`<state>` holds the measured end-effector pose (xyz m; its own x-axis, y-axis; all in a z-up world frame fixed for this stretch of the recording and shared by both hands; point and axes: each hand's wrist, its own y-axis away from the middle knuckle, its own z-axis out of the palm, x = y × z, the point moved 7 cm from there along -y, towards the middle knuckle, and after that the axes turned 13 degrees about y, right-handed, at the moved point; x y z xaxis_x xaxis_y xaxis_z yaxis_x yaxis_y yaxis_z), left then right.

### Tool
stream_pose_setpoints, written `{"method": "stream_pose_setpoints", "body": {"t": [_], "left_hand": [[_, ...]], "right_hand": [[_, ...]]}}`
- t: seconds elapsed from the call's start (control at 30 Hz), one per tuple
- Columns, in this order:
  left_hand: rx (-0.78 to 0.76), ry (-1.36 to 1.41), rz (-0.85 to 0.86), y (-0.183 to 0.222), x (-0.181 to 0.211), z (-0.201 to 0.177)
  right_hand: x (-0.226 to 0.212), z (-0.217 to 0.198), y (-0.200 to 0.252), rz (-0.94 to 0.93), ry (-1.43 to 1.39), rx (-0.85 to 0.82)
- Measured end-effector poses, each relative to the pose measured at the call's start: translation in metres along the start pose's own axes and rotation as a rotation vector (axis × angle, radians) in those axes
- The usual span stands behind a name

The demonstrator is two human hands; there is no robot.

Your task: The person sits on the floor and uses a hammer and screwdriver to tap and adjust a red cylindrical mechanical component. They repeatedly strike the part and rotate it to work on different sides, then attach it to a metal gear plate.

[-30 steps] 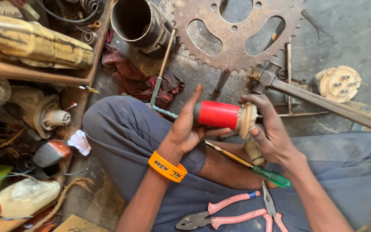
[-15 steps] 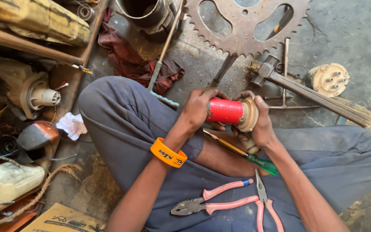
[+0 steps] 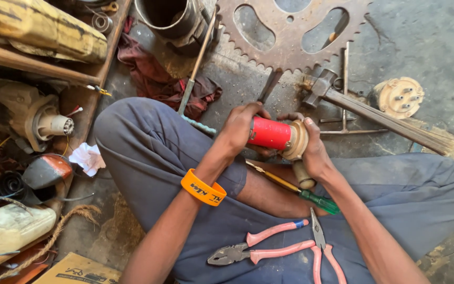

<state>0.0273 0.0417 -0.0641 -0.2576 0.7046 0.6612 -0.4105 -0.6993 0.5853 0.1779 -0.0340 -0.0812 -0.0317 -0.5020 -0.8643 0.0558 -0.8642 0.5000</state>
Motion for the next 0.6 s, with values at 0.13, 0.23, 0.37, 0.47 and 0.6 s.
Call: {"method": "stream_pose_setpoints", "body": {"t": [0.13, 0.23, 0.37, 0.47, 0.6], "left_hand": [[-0.071, -0.201, 0.118, 0.004, 0.014, 0.003], [-0.057, -0.516, 0.206, 0.008, 0.02, 0.009], [0.008, -1.05, 0.583, 0.022, 0.042, 0.031], [0.033, -1.141, 0.52, 0.021, 0.042, 0.037], [0.014, -1.25, 0.485, 0.02, 0.038, 0.053]], "right_hand": [[-0.003, -0.012, -0.016, -0.034, 0.066, -0.062], [-0.006, -0.019, -0.027, -0.106, 0.223, -0.017], [-0.014, -0.022, -0.033, -0.239, 0.577, 0.174], [-0.009, -0.024, -0.036, -0.166, 0.749, 0.243], [-0.028, -0.021, -0.03, -0.324, 0.896, 0.259]]}}
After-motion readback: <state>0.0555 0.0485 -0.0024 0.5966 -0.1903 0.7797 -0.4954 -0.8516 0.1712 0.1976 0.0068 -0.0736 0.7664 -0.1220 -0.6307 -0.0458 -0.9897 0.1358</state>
